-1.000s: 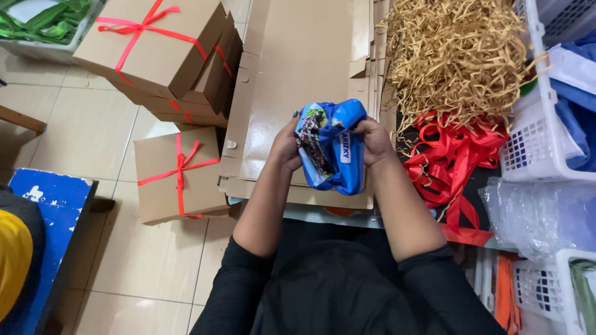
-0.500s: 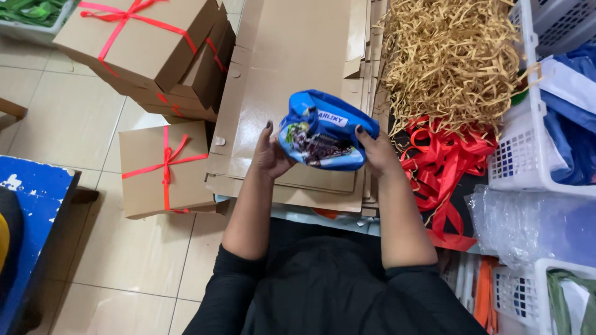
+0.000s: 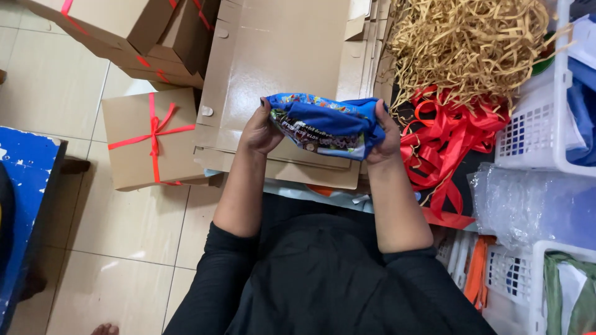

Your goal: Inspecting and organizing pencil cases on cardboard sheets for packing

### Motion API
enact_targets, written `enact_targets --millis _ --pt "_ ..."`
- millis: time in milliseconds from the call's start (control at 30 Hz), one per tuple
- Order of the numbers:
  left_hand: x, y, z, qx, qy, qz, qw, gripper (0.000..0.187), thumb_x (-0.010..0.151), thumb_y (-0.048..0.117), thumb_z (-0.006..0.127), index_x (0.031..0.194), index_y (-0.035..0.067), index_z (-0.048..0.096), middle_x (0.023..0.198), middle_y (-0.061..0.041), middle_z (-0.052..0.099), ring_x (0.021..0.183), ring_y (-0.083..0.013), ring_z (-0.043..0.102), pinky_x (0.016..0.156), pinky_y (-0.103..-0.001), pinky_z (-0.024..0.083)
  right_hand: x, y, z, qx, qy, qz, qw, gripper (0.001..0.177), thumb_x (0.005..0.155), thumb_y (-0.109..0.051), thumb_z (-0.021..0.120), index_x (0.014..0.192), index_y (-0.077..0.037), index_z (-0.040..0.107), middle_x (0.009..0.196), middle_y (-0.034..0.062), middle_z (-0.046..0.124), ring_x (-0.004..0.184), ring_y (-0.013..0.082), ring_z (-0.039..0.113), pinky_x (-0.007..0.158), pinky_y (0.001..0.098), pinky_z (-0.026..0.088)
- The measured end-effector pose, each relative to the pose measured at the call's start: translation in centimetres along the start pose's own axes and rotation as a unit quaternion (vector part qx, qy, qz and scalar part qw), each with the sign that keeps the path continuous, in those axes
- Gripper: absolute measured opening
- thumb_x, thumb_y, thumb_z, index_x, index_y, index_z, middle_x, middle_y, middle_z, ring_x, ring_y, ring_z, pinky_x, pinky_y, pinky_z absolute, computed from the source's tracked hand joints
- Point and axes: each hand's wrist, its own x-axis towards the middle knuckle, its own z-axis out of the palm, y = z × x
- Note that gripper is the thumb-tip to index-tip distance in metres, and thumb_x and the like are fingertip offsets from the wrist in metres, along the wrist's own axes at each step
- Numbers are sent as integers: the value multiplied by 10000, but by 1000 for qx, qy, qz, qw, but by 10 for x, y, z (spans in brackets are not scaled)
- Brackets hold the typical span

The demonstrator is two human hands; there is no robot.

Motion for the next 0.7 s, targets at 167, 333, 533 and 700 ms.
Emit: enact_targets --millis 167,333,533,700 --pt "9 8 -18 -10 8 -24 1000 348 1008 411 567 1031 120 755 971 -99 784 967 -285 766 1010 -436 545 -3 -19 2 -110 -32 -28 993 204 1023 -321 626 911 -150 628 604 2 559 529 124 584 611 236 537" --pt "12 15 -29 346 42 46 936 142 973 241 570 883 148 509 1148 -41 530 1022 -172 532 861 -299 453 -10 -46 -53 -435 -72 -11 898 186 756 3 849 877 -1 707 1036 112 675 500 135 634 346 262 553" --pt "-1 17 -6 476 0 98 874 205 1084 231 591 958 80 532 1441 -142 397 1368 -317 416 1174 -459 304 -5 -42 -88 -511 -101 -86 849 196 769 123 747 944 37 723 1140 149 649 388 126 522 307 219 444" --pt "11 -25 -36 416 164 134 884 233 1090 369 562 1043 143 529 1331 -84 549 979 -199 637 781 -266 486 8 -21 -111 -570 -104 -175 796 147 868 -4 784 1011 -12 750 1042 138 695 920 247 661 804 357 496"
